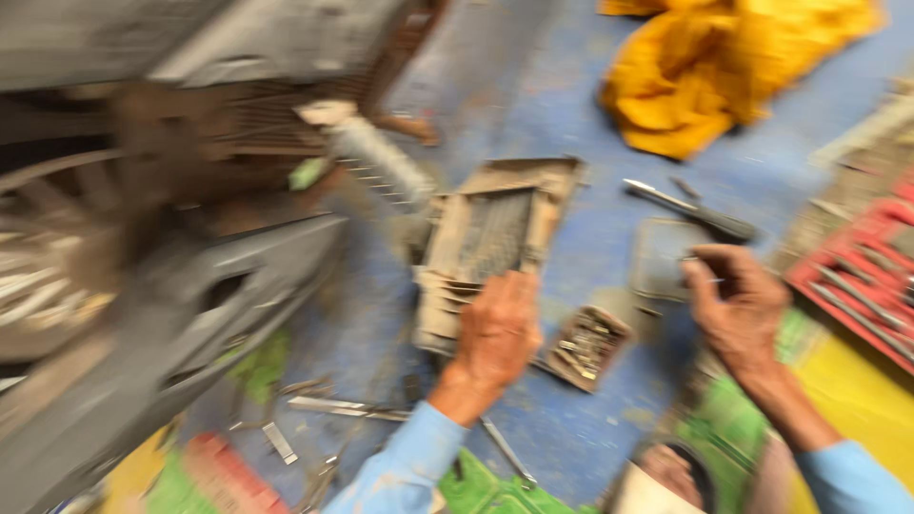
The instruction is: The person removes a plastic engine cover from a motorcycle using a screwdriver, then attempts to reattach it by inserting screws into the cover and aligning it to the engine. The person handles the cover, screws, and screwdriver throughout the clip.
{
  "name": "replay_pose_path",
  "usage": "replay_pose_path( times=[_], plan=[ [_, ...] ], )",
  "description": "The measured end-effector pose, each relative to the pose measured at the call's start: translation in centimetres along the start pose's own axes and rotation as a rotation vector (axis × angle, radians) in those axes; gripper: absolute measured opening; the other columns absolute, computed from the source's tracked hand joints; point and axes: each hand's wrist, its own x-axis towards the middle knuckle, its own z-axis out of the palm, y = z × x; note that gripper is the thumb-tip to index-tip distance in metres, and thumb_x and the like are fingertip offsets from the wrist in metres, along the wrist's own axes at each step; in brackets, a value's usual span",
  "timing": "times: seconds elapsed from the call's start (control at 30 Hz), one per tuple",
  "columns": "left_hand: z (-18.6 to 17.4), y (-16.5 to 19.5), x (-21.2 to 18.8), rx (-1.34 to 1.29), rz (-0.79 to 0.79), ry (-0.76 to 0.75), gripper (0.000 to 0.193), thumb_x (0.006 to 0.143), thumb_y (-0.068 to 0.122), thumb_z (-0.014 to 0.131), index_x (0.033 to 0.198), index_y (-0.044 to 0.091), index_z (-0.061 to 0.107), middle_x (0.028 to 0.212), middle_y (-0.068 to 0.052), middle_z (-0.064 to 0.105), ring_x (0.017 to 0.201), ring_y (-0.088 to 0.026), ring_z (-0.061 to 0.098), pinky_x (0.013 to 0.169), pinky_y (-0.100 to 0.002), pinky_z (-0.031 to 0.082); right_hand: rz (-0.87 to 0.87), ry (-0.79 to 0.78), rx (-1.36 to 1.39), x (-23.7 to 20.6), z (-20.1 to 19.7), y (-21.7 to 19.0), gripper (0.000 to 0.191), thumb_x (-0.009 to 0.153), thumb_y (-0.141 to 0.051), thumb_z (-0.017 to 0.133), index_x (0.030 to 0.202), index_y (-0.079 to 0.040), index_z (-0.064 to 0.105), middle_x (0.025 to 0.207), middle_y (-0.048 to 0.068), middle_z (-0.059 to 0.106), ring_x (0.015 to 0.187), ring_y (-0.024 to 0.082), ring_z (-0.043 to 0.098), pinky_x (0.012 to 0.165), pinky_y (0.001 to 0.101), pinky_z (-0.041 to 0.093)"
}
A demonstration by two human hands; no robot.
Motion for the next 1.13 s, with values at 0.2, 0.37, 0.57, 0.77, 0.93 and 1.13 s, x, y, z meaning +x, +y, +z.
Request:
replay_pose_path(
  times=[0.2,0.37,0.57,0.77,0.93,1.13],
  plan=[
    [5.0,-1.4,-0.4,0.022,-0.084,-0.172,0.022,0.082,-0.004,0.065,0.104,-0.001,0.063,0.085,-0.011,0.059,0.076,-0.028,0.063,0.046,-0.040,0.052,0.111,-0.061,-0.204,-2.4,-2.5,2.4,0.017,0.093,-0.012,0.074,0.107,-0.004,0.071,0.091,0.009,0.076,0.068,0.014,0.070,0.060,0.0296,0.055],
    [6.9,-1.9,-0.6,0.082,-0.054,-0.153,0.026,0.079,-0.006,0.066,0.104,0.000,0.063,0.086,-0.010,0.057,0.079,-0.028,0.062,0.050,-0.040,0.053,0.190,-0.210,-0.303,-3.2,-2.8,0.6,0.016,0.089,-0.013,0.075,0.101,-0.003,0.072,0.093,0.012,0.076,0.057,0.023,0.066,0.054,0.0352,0.055],
    [7.7,-2.5,-0.8,0.080,-0.041,-0.154,0.028,0.075,-0.008,0.067,0.101,0.000,0.063,0.088,-0.011,0.057,0.082,-0.030,0.062,0.056,-0.041,0.054,0.052,-0.198,-0.317,-4.2,-1.9,-1.1,0.014,0.086,-0.012,0.074,0.097,-0.004,0.070,0.088,0.013,0.070,0.075,0.027,0.070,0.068,0.0389,0.056],
    [7.9,-3.3,-1.3,0.028,-0.037,-0.141,0.029,0.072,-0.004,0.070,0.100,-0.001,0.064,0.091,-0.013,0.059,0.087,-0.032,0.062,0.068,-0.044,0.052,0.027,-0.195,-0.355,-4.8,-0.8,-2.0,0.014,0.086,-0.011,0.074,0.099,-0.005,0.072,0.089,0.013,0.070,0.077,0.027,0.070,0.069,0.0387,0.055],
    [6.4,-4.2,-2.2,-0.003,-0.053,-0.056,0.019,0.088,0.011,0.073,0.102,0.000,0.066,0.094,-0.014,0.062,0.091,-0.031,0.061,0.077,-0.045,0.048,-0.041,-0.135,-0.344,-5.6,0.2,-2.6,0.016,0.088,-0.012,0.075,0.100,-0.003,0.071,0.093,0.014,0.071,0.081,0.029,0.069,0.071,0.0388,0.054],
    [0.8,-4.7,-4.1,-0.072,-0.127,0.030,0.029,0.087,0.019,0.074,0.108,0.000,0.068,0.100,-0.013,0.065,0.095,-0.030,0.059,0.084,-0.046,0.046,0.153,-0.093,-0.295,-6.4,0.7,-4.1,0.019,0.091,-0.015,0.073,0.106,-0.005,0.072,0.095,0.012,0.075,0.078,0.024,0.072,0.062,0.0376,0.053]
  ],
)
